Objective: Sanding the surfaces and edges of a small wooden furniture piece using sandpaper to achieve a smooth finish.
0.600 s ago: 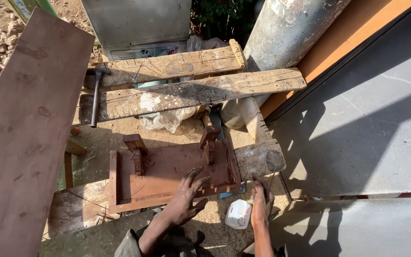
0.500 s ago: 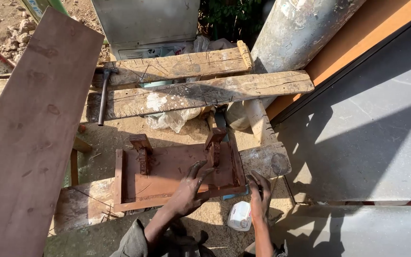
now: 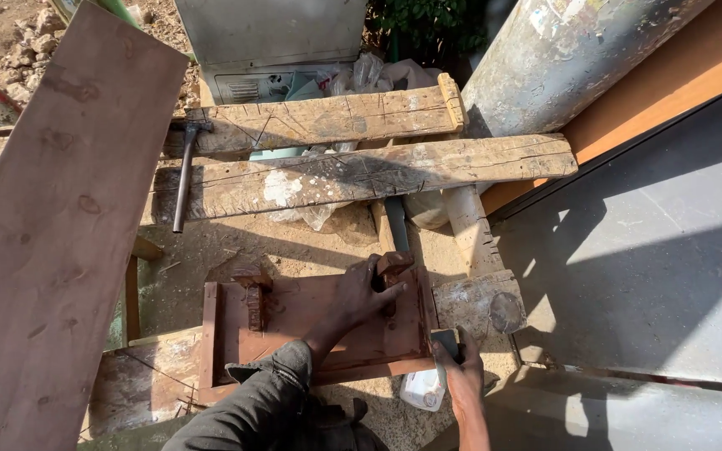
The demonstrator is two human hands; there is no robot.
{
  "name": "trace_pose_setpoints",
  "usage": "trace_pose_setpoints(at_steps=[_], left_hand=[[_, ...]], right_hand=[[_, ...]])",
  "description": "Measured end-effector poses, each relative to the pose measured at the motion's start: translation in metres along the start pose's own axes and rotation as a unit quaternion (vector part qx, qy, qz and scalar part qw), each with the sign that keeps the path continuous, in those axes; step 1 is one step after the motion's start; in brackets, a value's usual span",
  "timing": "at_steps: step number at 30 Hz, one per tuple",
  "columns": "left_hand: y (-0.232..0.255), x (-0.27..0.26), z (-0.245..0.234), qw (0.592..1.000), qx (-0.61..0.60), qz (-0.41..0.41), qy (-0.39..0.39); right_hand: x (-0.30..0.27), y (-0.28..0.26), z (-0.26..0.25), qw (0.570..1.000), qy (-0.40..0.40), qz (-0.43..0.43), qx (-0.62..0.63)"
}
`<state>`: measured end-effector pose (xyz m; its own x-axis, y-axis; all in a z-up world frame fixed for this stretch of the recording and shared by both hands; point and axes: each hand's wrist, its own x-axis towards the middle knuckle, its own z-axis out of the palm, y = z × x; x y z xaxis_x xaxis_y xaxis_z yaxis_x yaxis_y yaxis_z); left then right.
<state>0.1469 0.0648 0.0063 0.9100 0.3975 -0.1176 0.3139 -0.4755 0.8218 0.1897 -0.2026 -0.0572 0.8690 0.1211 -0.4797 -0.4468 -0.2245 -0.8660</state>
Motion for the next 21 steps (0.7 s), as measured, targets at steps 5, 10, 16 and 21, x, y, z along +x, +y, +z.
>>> trace_pose_setpoints(at_steps=[5, 10, 16, 21], left_hand=[[-0.034, 0.02, 0.039, 0.979, 0.168, 0.094, 0.063], [-0.038, 0.025, 0.048, 0.981, 0.155, 0.063, 0.103], [-0.048, 0.019, 0.046, 0.987, 0.123, 0.053, 0.087], [-0.05, 0.025, 0.059, 0.982, 0.12, 0.068, 0.13]], right_hand=[[0.005, 0.007, -0.003, 0.988, -0.011, -0.002, -0.156], [0.029, -0.027, 0.033, 0.933, -0.024, -0.125, -0.336], [0.082, -0.06, 0.069, 0.958, -0.035, -0.171, -0.23], [0.051, -0.032, 0.027, 0.966, -0.059, -0.094, -0.235]])
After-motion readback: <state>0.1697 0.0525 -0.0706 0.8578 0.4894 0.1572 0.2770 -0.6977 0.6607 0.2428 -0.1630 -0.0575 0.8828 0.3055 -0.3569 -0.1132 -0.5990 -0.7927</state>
